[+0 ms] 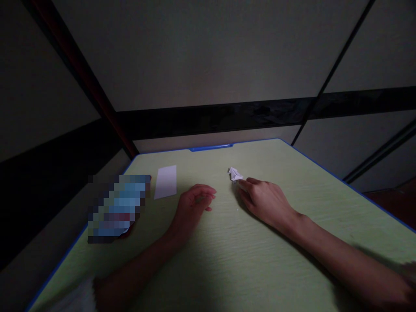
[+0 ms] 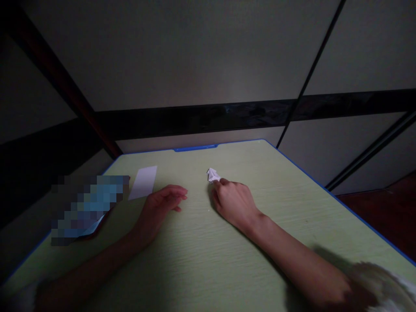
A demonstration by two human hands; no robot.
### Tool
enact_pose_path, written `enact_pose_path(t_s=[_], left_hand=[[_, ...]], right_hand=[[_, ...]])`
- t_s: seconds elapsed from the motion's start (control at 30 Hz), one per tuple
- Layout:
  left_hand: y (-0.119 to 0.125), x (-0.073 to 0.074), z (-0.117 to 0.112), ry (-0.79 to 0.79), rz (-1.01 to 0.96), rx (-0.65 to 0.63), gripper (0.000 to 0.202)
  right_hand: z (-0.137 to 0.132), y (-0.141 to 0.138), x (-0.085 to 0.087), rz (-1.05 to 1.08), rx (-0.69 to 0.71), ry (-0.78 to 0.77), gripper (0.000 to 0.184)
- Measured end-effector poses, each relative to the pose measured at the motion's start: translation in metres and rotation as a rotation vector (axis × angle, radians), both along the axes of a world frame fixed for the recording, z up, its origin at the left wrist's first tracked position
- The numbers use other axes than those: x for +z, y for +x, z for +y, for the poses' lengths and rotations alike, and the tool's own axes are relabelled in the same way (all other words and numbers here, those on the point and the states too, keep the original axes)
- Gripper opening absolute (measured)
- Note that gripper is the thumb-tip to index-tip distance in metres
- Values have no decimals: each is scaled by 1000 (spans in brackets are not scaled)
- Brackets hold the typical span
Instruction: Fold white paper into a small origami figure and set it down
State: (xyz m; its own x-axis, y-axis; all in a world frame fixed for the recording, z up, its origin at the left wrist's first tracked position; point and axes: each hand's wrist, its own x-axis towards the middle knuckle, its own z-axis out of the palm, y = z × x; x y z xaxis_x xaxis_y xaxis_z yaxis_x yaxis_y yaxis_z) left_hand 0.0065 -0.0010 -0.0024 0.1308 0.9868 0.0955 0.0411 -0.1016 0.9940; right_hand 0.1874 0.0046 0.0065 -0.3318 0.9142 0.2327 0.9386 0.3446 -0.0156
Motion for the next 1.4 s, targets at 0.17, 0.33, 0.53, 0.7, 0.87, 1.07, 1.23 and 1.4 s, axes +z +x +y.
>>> enact_pose_path(t_s=[0.17,0.33,0.53,0.7,0.87,1.07,1.23,1.4], left_hand=[[1,1,0,-2,7,7,9],[1,0,0,10,14,8,10],[1,0,0,12,18,-11,10],[1,0,0,4,27,-7,10],[1,0,0,11,29,-13,10],[1,0,0,5,20,-20,10],[2,0,-1,9,21,-22,10],[2,2,-1,-2,28,-17,11]], right_hand=[[1,-2,-7,-46,11,13,30],[2,-2,-8,-38,18,-8,31],[2,-2,-4,-13,44,-30,31],[3,-2,-5,9,36,-28,32],[6,-4,-7,-31,22,-22,40],[10,-4,-6,-81,-23,-57,50],[12,-4,-5,-84,-4,-49,47],[13,-5,-4,-87,22,-19,42]])
